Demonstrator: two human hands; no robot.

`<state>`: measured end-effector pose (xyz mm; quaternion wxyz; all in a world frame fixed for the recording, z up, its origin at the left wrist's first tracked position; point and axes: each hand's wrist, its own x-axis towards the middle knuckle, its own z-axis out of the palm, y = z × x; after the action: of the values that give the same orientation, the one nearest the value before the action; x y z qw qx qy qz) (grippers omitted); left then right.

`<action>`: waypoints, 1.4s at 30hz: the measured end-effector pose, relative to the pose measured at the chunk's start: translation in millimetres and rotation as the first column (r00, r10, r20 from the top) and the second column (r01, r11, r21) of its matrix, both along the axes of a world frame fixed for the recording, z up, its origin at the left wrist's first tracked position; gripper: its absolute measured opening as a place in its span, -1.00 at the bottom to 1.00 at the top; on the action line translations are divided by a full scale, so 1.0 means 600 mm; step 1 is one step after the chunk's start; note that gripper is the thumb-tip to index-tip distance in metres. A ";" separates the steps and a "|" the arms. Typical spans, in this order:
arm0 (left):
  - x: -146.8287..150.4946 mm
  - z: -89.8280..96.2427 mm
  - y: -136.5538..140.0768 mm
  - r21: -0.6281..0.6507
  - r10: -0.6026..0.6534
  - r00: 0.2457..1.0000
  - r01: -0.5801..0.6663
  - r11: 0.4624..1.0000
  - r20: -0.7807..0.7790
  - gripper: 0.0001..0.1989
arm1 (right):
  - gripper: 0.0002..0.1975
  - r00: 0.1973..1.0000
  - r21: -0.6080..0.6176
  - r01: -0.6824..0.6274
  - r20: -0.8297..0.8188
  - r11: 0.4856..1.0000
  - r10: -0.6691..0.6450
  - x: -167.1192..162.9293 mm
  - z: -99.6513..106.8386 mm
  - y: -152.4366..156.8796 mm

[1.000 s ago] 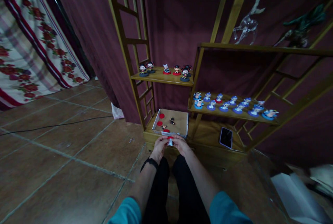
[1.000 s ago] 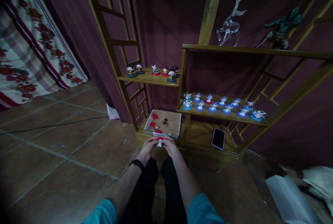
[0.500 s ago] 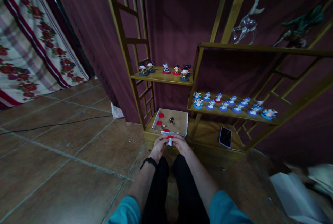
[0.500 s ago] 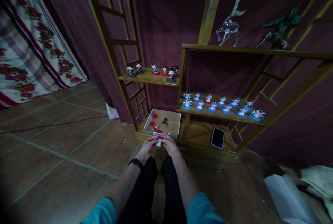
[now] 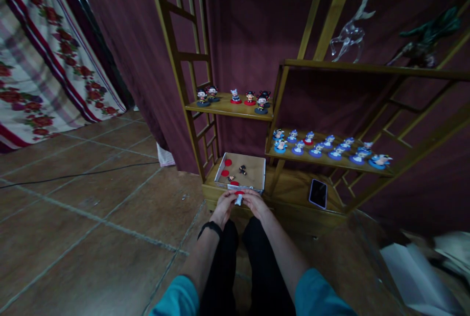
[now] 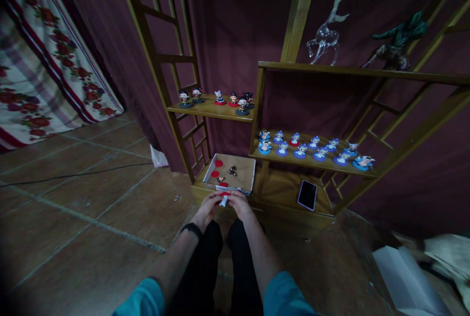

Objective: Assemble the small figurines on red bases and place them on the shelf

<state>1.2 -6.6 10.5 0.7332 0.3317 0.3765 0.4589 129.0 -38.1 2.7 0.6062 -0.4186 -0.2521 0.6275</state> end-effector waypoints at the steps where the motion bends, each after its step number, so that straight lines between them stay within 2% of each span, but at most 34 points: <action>1: 0.000 -0.001 0.000 0.002 -0.002 1.000 0.002 1.000 -0.001 -0.81 | -0.75 1.000 0.006 -0.001 0.000 1.000 0.001 0.000 0.001 0.000; 12: 0.000 0.002 0.000 -0.075 0.001 0.999 0.002 0.997 0.033 -0.83 | -0.74 0.999 -0.054 -0.018 0.048 0.998 0.020 0.000 -0.001 0.000; 22: 0.002 0.000 0.001 -0.140 0.010 0.999 -0.006 0.990 0.032 -0.88 | -0.77 1.000 -0.067 -0.001 0.014 0.998 0.002 0.000 -0.012 0.008; 30: 0.000 0.002 0.004 -0.139 -0.024 0.996 0.036 0.990 0.085 -0.87 | -0.81 0.997 -0.051 0.062 -0.039 0.997 -0.064 0.000 -0.008 0.008; 42: -0.003 0.007 -0.004 -0.082 -0.058 0.989 0.069 0.994 0.137 -0.74 | -0.80 0.995 -0.017 0.061 -0.077 0.998 -0.062 -0.004 0.009 -0.003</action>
<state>-0.4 -9.1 15.0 0.7849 0.2798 0.3350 0.4399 126.7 -39.6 8.1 0.6315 -0.4058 -0.2109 0.6261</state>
